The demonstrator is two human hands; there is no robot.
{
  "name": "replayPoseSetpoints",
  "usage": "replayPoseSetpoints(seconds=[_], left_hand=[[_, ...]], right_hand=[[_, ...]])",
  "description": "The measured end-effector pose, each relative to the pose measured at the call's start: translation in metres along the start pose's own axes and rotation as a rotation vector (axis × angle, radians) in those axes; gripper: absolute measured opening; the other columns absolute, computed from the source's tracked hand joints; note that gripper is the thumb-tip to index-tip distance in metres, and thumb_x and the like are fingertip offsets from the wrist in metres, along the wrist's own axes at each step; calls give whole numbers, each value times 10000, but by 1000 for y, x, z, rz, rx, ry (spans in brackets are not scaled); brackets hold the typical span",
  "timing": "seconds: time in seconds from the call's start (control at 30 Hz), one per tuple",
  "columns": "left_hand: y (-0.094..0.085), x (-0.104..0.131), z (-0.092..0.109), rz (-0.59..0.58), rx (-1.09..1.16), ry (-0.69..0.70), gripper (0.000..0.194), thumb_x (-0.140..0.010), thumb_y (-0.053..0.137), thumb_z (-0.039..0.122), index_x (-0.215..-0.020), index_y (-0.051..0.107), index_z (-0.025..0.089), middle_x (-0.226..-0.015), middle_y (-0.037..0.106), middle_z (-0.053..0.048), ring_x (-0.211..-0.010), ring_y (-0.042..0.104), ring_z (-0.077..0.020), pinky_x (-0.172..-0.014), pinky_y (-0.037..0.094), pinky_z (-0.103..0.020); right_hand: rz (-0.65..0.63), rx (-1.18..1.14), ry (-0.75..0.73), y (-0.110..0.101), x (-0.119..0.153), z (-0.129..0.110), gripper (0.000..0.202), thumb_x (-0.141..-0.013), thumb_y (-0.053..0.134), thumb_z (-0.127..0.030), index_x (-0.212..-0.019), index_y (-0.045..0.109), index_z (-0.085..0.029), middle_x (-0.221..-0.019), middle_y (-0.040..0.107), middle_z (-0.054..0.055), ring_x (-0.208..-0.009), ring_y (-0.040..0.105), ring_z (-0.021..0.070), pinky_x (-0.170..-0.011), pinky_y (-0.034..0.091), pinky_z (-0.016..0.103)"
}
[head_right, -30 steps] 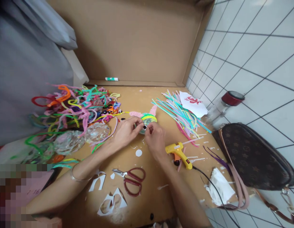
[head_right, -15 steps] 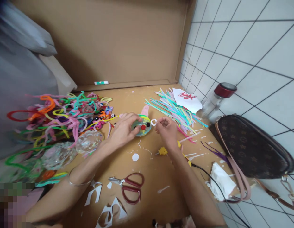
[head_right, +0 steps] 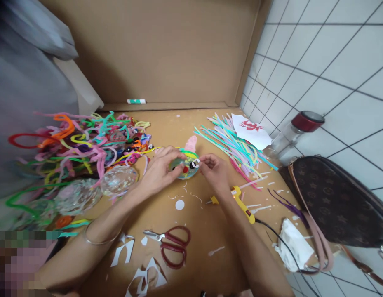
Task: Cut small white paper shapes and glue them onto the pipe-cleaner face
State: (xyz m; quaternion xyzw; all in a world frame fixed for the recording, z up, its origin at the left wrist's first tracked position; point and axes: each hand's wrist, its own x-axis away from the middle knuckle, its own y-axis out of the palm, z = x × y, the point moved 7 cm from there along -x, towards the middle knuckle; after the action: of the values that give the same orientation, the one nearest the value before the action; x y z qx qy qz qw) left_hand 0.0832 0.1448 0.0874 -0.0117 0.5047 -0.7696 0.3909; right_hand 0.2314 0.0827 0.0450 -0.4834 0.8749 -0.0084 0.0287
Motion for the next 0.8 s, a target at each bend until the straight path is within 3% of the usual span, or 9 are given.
replayPoseSetpoints(seconds=[0.2,0.43,0.8], left_hand=[[-1,3,0,56,-26,-12,240,-852,527,376,-943,661,199,-941,619,-61,-908,512,-217,-816,387,-368],[1,3,1,79,-22,9,145,-797,587,278,-907,642,202,-900,599,-49,-897,507,-212,-805,404,-351],[4,5,11,42,-1,119,229,-837,518,200,-994,681,235,-1075,574,-64,-1037,498,-217,-895,402,-372]], right_hand=[[-39,82,-24,8,1,1,151,-628,667,-290,-710,645,-166,-567,611,-15,-502,546,111,-485,427,226],[-72,16,-14,14,0,1,151,-625,651,-288,-701,565,-190,-544,569,-45,-475,524,101,-457,420,211],[-72,153,-115,15,6,1,144,-690,591,-283,-710,649,-153,-571,582,-18,-500,506,104,-498,389,228]])
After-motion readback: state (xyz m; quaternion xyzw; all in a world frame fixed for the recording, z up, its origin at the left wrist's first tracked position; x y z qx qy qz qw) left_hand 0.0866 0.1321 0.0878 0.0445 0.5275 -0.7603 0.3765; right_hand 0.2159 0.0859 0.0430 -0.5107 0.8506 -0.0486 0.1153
